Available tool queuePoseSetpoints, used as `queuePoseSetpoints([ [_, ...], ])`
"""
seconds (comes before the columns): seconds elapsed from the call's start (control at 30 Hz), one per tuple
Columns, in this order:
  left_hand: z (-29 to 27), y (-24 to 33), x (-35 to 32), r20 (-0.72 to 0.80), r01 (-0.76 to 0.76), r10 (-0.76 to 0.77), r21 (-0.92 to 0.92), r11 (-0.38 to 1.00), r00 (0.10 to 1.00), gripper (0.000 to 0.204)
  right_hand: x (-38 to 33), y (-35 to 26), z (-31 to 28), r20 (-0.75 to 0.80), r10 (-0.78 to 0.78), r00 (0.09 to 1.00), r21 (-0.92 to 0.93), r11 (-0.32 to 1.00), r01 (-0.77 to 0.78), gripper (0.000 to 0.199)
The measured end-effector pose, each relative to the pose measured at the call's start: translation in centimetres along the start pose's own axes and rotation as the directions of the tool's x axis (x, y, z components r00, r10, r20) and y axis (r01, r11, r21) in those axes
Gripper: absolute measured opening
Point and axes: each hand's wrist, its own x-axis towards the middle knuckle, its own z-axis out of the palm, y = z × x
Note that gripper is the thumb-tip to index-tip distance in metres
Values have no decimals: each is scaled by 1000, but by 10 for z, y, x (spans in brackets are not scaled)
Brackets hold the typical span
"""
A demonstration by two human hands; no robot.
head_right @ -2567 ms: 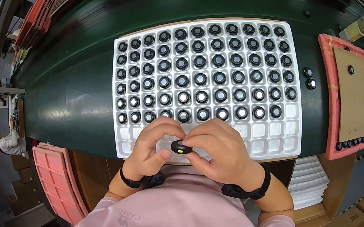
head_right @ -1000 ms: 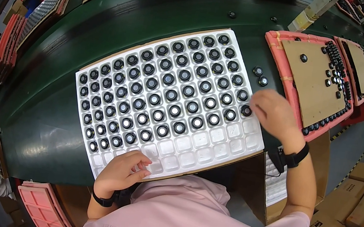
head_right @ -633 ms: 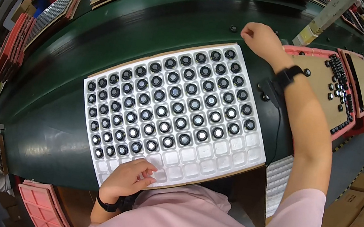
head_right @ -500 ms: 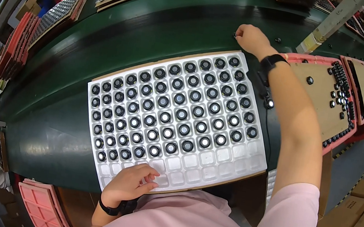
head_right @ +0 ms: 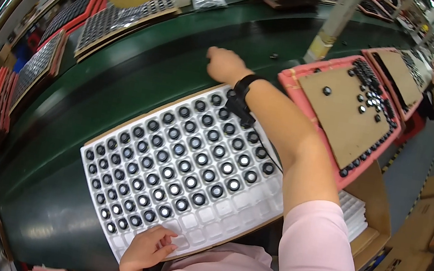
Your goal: Sorting small electronic components from a bulk tray and placing them into a white grid-like organizer tray on an assembly line.
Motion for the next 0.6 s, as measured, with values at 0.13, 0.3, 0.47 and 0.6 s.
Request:
queuePoseSetpoints([
  [0.13, 0, -3, 6, -19, -36, 36, 14, 999, 999, 27, -71, -58, -27, -123, -220, 968, 354, 901, 250, 22],
  [0.3, 0, -4, 10, -7, -52, 52, 19, 998, 999, 28, -200, -123, -80, 155, -94, 983, 652, 758, -30, 21],
  [0.47, 0, -8, 7, -5, -63, 63, 54, 997, 998, 30, -282, -144, -71, 6, -15, 1000, 765, 644, 5, 27],
  [0.6, 6, -9, 0, -29, 16, -14, 74, 997, 999, 30, -298, -149, -47, 73, -4, 997, 835, 546, -59, 28],
])
